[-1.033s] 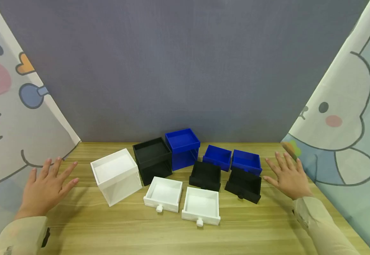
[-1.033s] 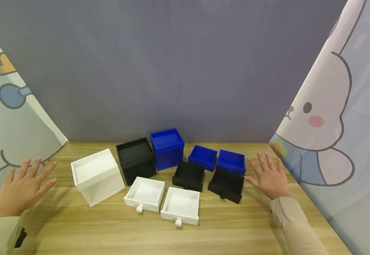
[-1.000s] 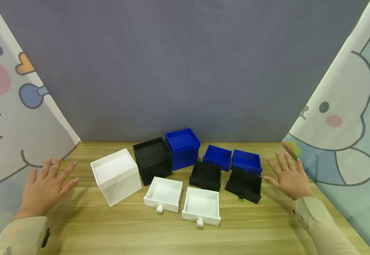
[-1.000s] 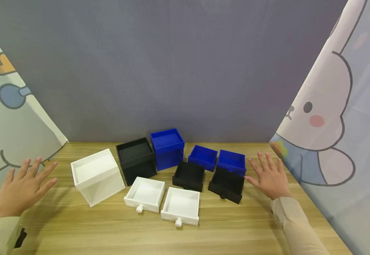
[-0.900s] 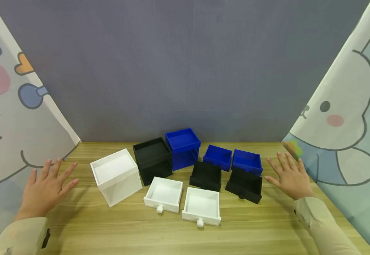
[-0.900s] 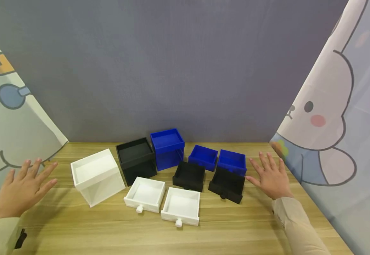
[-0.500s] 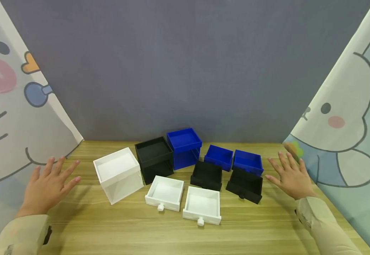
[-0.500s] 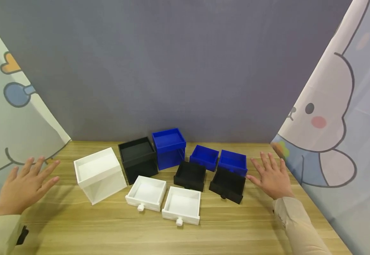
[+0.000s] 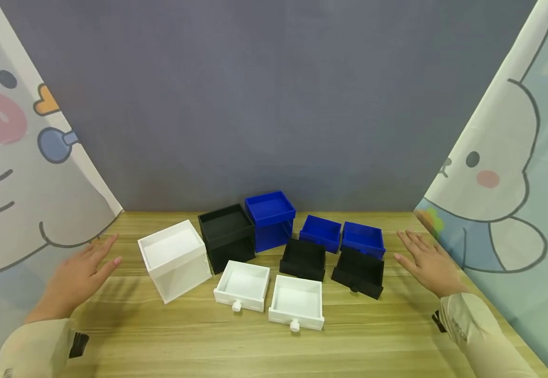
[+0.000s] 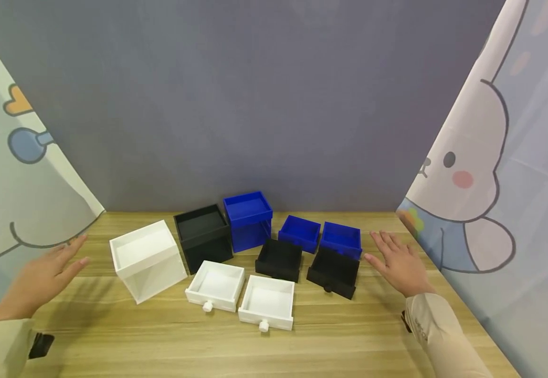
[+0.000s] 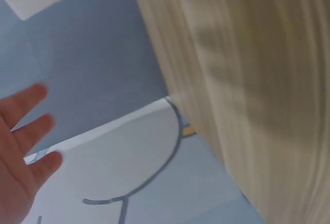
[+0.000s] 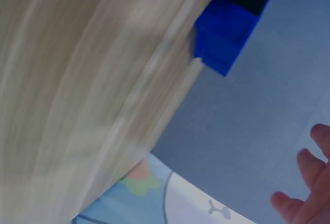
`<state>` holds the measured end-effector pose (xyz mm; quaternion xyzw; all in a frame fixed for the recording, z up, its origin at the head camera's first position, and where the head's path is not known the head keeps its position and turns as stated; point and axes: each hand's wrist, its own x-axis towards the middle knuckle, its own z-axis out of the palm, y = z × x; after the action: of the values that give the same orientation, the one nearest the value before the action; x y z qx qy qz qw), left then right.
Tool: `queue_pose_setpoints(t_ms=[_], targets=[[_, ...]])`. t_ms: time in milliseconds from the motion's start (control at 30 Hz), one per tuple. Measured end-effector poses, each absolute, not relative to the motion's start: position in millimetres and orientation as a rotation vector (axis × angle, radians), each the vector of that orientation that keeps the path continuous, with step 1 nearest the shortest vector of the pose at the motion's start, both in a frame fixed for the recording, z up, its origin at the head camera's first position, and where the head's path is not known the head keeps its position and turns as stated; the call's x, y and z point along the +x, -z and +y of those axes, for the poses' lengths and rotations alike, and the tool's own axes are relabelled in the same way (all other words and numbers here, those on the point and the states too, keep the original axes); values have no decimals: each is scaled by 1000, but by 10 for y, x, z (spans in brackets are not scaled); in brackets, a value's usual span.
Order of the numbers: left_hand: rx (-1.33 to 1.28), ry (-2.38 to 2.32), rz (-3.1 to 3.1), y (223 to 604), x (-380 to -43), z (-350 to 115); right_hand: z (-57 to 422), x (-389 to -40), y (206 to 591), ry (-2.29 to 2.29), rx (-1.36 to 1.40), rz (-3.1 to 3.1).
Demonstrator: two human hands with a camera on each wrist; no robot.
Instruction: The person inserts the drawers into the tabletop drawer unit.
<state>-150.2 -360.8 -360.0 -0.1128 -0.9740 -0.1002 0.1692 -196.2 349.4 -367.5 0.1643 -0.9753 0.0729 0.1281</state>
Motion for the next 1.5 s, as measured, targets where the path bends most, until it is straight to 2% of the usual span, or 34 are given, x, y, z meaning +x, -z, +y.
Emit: queue_pose_setpoints(t_ms=[367, 867, 1200, 1500], targets=[[-247, 812, -2822, 3479, -1405, -3483, 3233, -1810, 3620, -649, 446, -2810], [-210, 1194, -2695, 3698, -1468, -3404, 2609, -1648, 3665, -1736, 365, -2649], [-197, 1500, -2481, 3788, -1562, -3199, 2119, -1579, 3721, -2115, 570, -2635], [5, 1521, -2522, 3839, -1618, -3077, 1609, -1457, 3858, -2670, 649, -2540]])
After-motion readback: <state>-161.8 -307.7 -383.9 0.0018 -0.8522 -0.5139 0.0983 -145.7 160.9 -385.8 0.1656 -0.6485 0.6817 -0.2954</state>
